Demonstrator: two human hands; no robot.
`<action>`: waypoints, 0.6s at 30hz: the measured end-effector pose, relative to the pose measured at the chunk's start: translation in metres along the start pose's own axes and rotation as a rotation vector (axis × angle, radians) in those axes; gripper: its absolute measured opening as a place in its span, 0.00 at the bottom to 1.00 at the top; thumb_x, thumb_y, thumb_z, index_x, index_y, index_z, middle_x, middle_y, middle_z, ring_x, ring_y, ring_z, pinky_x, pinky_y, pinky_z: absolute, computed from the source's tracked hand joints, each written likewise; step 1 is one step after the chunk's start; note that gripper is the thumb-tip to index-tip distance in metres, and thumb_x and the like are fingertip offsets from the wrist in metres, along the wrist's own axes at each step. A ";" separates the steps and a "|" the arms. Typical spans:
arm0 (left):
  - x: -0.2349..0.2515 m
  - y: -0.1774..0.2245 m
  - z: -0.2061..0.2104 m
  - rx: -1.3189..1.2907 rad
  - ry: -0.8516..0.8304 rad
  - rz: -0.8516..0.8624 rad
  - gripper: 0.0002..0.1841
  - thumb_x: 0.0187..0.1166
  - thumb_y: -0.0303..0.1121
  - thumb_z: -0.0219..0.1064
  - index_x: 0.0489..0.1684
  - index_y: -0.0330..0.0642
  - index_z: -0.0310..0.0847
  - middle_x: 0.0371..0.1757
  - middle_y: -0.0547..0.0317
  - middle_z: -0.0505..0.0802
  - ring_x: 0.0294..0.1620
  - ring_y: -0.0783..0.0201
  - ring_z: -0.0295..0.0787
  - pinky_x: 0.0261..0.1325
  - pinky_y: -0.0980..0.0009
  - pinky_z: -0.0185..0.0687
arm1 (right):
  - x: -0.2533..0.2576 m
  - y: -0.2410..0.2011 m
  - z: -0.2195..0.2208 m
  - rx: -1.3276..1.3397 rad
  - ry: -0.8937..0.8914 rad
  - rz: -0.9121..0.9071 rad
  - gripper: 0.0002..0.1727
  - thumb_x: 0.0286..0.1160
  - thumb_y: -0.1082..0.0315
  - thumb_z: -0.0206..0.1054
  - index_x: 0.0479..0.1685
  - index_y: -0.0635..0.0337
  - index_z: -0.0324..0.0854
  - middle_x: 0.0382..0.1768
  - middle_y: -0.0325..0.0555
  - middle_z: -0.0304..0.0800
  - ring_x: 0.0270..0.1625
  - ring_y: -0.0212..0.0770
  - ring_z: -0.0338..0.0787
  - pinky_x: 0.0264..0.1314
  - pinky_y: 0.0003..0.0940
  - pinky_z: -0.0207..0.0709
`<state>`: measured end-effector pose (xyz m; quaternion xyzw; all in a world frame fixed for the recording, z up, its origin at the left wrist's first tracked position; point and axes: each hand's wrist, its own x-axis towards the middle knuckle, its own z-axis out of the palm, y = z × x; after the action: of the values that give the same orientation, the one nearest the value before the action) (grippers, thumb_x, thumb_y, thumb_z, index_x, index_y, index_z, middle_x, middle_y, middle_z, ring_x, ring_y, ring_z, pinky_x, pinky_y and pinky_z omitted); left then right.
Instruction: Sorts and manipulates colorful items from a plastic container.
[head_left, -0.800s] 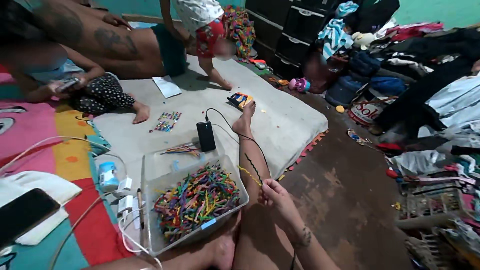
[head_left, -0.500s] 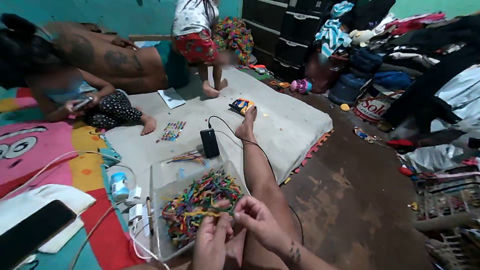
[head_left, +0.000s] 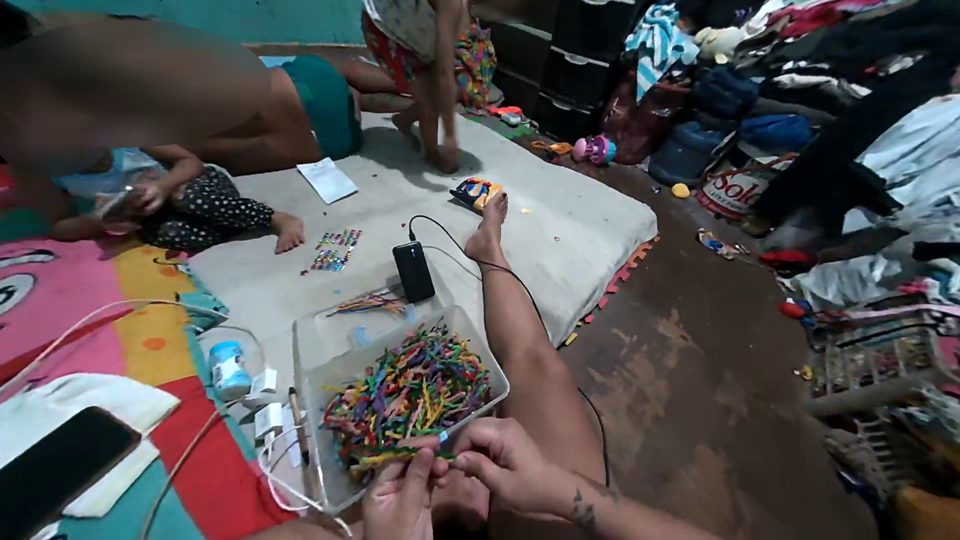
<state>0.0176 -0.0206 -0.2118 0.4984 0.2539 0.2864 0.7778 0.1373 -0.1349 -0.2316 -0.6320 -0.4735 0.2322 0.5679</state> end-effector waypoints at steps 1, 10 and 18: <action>0.002 0.000 -0.001 -0.033 0.018 -0.024 0.18 0.85 0.18 0.54 0.38 0.47 0.91 0.32 0.71 0.96 0.29 0.78 0.91 0.38 0.81 0.89 | 0.000 0.001 0.001 -0.044 0.000 -0.042 0.11 0.82 0.73 0.62 0.40 0.74 0.86 0.36 0.58 0.90 0.39 0.41 0.89 0.48 0.32 0.82; 0.015 -0.003 -0.012 -0.174 0.076 -0.132 0.20 0.92 0.27 0.45 0.39 0.50 0.87 0.26 0.70 0.94 0.23 0.78 0.88 0.31 0.83 0.85 | -0.006 -0.002 0.004 -0.195 -0.010 -0.001 0.11 0.81 0.69 0.64 0.40 0.69 0.88 0.43 0.60 0.86 0.53 0.56 0.86 0.62 0.49 0.78; 0.023 0.000 -0.014 -0.160 0.120 -0.163 0.16 0.95 0.36 0.39 0.45 0.52 0.74 0.25 0.74 0.90 0.20 0.80 0.86 0.26 0.85 0.83 | -0.006 -0.001 0.009 -0.227 -0.017 -0.079 0.12 0.81 0.69 0.62 0.39 0.68 0.88 0.43 0.59 0.88 0.52 0.57 0.88 0.60 0.56 0.78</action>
<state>0.0246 0.0041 -0.2193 0.3945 0.3161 0.2712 0.8191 0.1269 -0.1355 -0.2343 -0.6710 -0.5261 0.1601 0.4973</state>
